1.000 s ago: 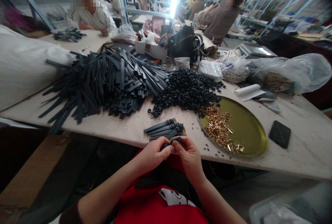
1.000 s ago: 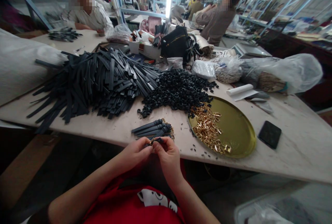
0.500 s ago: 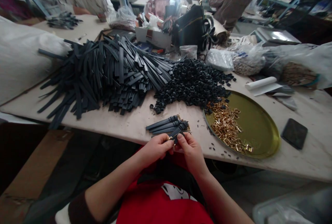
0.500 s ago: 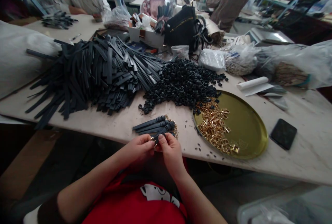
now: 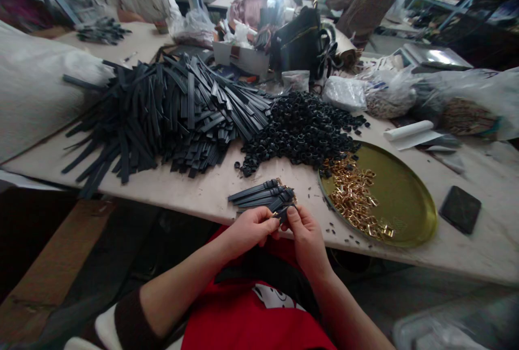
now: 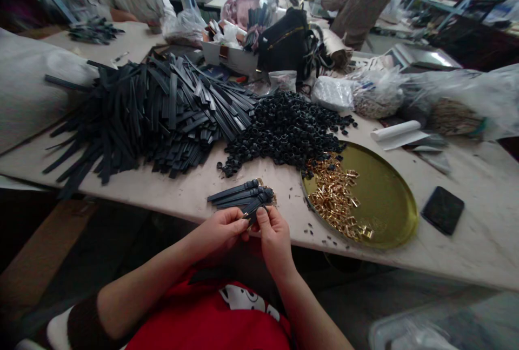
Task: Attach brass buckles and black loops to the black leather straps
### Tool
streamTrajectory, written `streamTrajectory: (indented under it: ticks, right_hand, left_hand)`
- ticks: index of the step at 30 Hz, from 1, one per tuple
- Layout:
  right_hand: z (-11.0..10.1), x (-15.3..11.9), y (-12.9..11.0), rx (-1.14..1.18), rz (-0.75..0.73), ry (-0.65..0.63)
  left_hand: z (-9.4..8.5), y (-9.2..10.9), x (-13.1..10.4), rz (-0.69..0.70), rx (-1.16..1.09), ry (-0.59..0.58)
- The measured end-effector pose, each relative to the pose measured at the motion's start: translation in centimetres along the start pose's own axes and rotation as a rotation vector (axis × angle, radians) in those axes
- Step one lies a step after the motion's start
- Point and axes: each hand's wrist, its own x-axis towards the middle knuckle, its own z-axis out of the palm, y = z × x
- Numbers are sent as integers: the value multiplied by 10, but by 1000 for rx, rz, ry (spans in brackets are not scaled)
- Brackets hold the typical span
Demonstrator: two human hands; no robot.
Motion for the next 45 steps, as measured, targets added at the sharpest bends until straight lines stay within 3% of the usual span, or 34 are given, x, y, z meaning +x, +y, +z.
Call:
streamTrajectory:
  ticks: [8,11,14,16,21,26,29,33,35,39,40,42,43,45]
  right_hand:
    - [3,-7,5,-24,-26,24]
    - [1,-13,5,-246,-203,73]
    - [-4,-16,4,-427,-378,29]
    - [-7,-16,4,-330,-317,-54]
    - [-9,-12,0,87,51,-216]
    - [-4,-6,-5,193,134,-244]
    - [-1,2,-4,181,128,-231]
    - [-2,10,0,9,-3,-186]
    - [-7,16,1,-69,-35,-231]
    - [-28,51,-10,-112,-27,-421]
    - [-35,67,-15,-152,-51,-403]
    - [-51,106,-23,-383,-181,-168]
    - [-59,126,-27,-600,-299,-10]
    - [-70,163,-29,-1136,-431,122]
  left_hand:
    - [8,-5,-12,21,6,89]
    - [10,-7,-15,27,20,105]
    - [10,-9,-18,67,93,140]
    - [9,-9,-20,91,157,155]
    - [5,1,-30,52,265,47]
    - [-3,9,-28,56,382,49]
    - [-6,9,-16,57,404,86]
    - [-7,12,3,57,458,209]
    - [-8,16,10,76,465,238]
    - [-16,25,25,138,450,130]
    - [-19,26,29,131,441,142]
    - [-25,28,39,98,387,186]
    - [-27,28,43,83,347,197]
    - [-30,28,49,69,277,184]
